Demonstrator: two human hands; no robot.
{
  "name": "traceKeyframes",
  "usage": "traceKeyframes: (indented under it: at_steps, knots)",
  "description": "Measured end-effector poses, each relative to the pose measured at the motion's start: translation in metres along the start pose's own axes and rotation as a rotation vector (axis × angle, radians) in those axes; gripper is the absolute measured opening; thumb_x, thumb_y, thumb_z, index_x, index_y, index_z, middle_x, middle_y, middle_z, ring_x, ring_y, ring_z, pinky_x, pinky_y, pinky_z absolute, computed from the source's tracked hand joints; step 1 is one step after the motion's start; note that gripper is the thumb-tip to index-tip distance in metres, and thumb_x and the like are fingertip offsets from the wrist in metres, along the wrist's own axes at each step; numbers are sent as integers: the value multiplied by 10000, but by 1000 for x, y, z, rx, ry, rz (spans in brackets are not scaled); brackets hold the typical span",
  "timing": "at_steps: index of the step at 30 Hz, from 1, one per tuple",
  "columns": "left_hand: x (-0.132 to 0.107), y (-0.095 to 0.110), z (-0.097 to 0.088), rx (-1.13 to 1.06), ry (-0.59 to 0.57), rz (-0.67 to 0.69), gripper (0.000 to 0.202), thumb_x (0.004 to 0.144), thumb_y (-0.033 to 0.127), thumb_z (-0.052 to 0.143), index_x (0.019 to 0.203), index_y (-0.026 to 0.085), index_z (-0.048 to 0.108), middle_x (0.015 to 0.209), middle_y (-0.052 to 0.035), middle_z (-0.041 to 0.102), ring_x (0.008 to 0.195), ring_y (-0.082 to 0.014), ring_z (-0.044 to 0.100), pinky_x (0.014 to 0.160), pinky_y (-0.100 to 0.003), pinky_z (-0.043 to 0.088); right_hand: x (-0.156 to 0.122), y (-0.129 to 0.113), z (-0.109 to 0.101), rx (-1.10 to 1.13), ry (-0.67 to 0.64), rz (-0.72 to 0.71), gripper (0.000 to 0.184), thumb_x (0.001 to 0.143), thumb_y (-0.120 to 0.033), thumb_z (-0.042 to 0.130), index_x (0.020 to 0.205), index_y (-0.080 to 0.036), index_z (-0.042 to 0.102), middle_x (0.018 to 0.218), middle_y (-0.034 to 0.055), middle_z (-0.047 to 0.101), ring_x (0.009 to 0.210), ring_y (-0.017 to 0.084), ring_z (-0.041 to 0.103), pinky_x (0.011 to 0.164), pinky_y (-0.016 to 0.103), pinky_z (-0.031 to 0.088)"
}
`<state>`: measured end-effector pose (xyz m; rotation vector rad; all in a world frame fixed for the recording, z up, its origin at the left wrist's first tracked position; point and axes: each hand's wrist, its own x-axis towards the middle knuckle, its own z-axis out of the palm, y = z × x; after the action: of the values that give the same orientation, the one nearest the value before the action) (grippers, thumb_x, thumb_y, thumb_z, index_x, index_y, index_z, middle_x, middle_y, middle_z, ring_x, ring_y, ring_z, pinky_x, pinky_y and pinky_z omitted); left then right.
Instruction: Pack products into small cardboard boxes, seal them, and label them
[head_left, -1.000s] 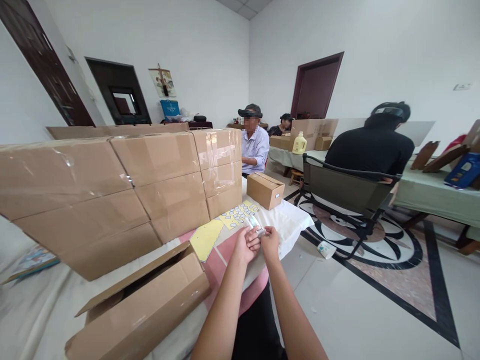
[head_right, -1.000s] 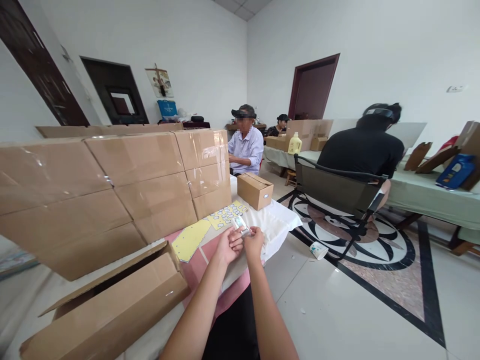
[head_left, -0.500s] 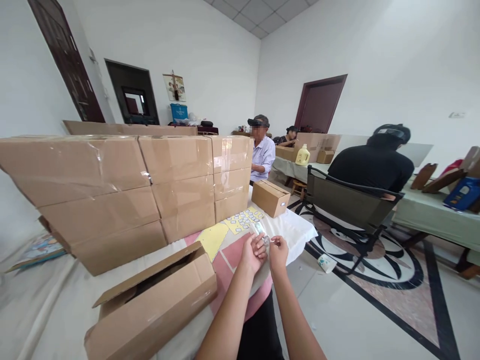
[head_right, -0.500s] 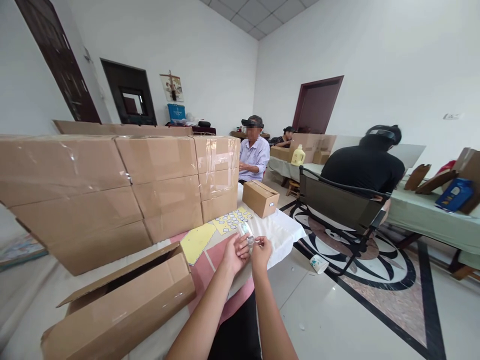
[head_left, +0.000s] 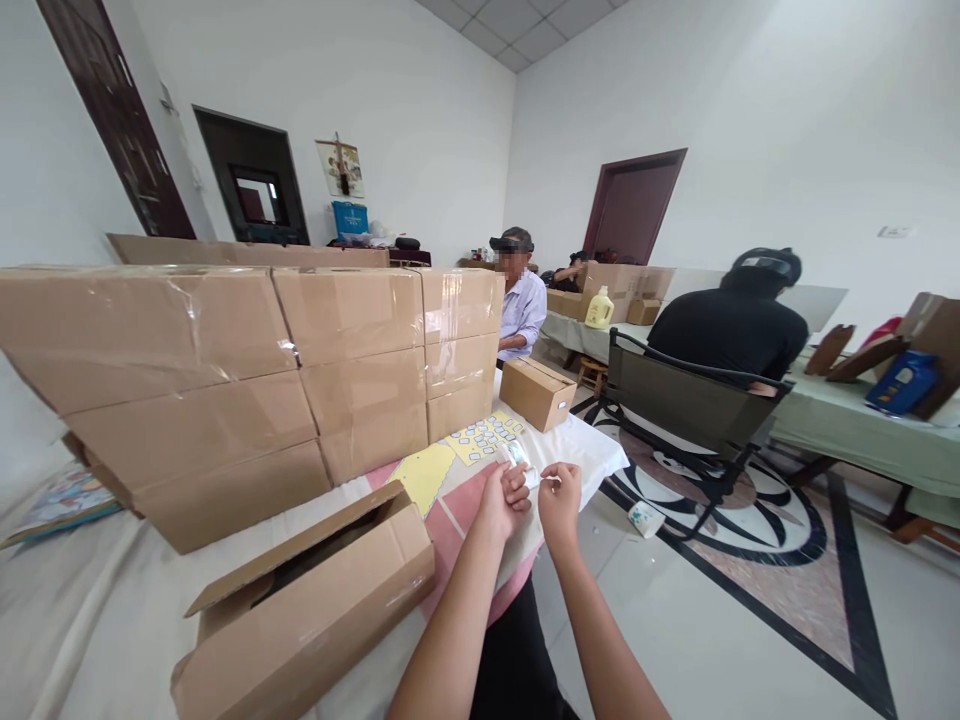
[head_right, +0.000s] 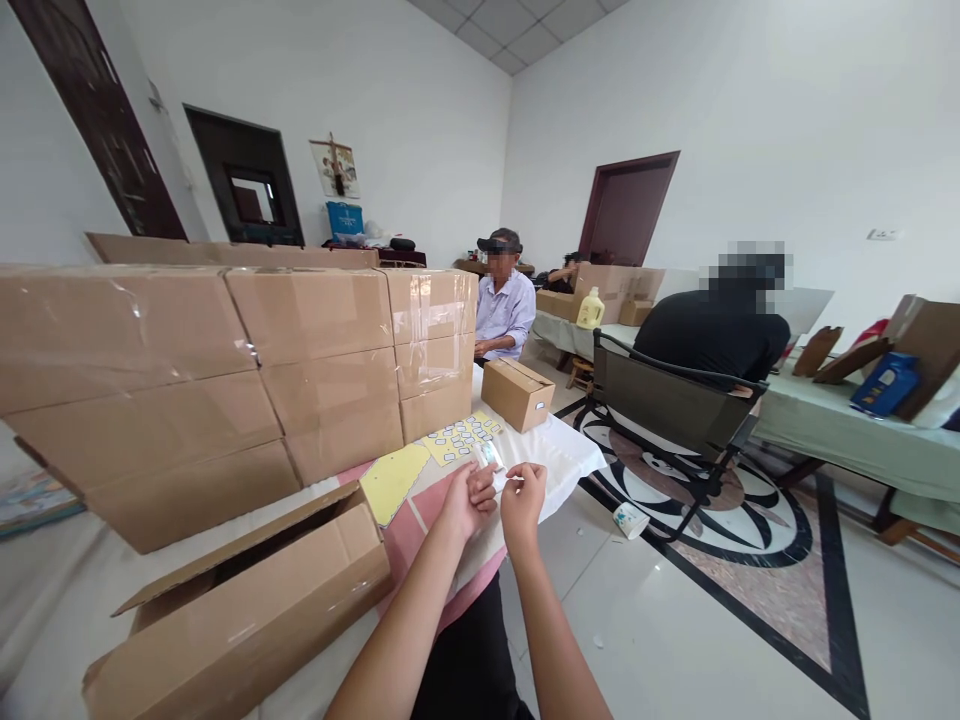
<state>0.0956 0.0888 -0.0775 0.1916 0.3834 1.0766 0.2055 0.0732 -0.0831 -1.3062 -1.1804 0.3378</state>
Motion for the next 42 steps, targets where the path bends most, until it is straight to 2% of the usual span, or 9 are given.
traceKeyframes:
  at_steps: [5, 9, 15, 20, 24, 28, 32, 37, 42]
  knots:
    - [-5, -1, 2, 29, 13, -24, 204, 901, 239, 570, 1050, 108, 616, 490, 109, 292, 364, -53, 233, 379, -168, 163, 2, 5, -7, 35, -66, 89, 206, 577, -139, 473, 703, -220, 614, 936, 66, 542, 968, 271, 597, 892, 412, 480]
    - [-8, 1, 3, 39, 7, -42, 207, 910, 246, 576, 1062, 111, 616, 487, 111, 282, 364, -55, 231, 380, -170, 186, -6, 13, -3, 103, -122, 208, 240, 521, -161, 498, 710, -213, 636, 911, 55, 580, 979, 284, 618, 953, 450, 485]
    - [-12, 14, -1, 22, -37, -108, 271, 952, 292, 561, 1125, 92, 616, 501, 108, 294, 376, -59, 239, 391, -180, 223, -20, 20, 10, 270, -209, 465, 226, 620, -276, 604, 828, -228, 527, 769, 14, 634, 705, 228, 681, 684, 387, 577]
    - [-12, 23, -4, 14, -43, -151, 167, 908, 239, 594, 1011, 111, 625, 467, 131, 175, 352, -59, 174, 376, -181, 175, -15, 17, 9, 353, -225, 576, 275, 703, -402, 611, 875, -248, 462, 715, 0, 637, 605, 190, 674, 507, 294, 534]
    - [-12, 26, -2, -8, -72, -163, 106, 888, 214, 594, 925, 117, 617, 463, 129, 178, 354, -55, 163, 376, -189, 181, -6, 17, 8, 291, -291, 599, 325, 668, -422, 705, 857, -228, 525, 610, -19, 607, 470, 146, 578, 395, 231, 401]
    - [-10, 25, -2, -47, -85, -166, 95, 890, 199, 577, 920, 118, 617, 462, 126, 195, 356, -57, 168, 375, -193, 183, -6, 20, 9, 174, -355, 591, 313, 696, -459, 705, 832, -211, 572, 493, -60, 521, 353, 104, 424, 364, 230, 289]
    - [-8, 25, -7, -61, -72, -181, 121, 896, 213, 578, 965, 121, 615, 465, 130, 173, 349, -62, 160, 370, -197, 152, -10, 21, 14, 87, -333, 541, 280, 712, -445, 692, 837, -224, 574, 518, -63, 517, 400, 116, 424, 399, 246, 292]
    - [-14, 29, -7, -34, -67, -168, 139, 925, 235, 553, 985, 124, 611, 457, 126, 175, 355, -71, 171, 381, -204, 170, -9, 18, 19, 48, -269, 434, 247, 675, -395, 719, 674, -225, 540, 568, -36, 551, 558, 140, 483, 514, 253, 342]
    - [-18, 31, -3, 14, -75, -164, 135, 939, 225, 530, 977, 123, 609, 448, 117, 215, 359, -73, 189, 391, -204, 191, -6, 19, 16, 112, -308, 444, 312, 648, -419, 746, 615, -230, 501, 480, -60, 470, 490, 122, 409, 477, 251, 292]
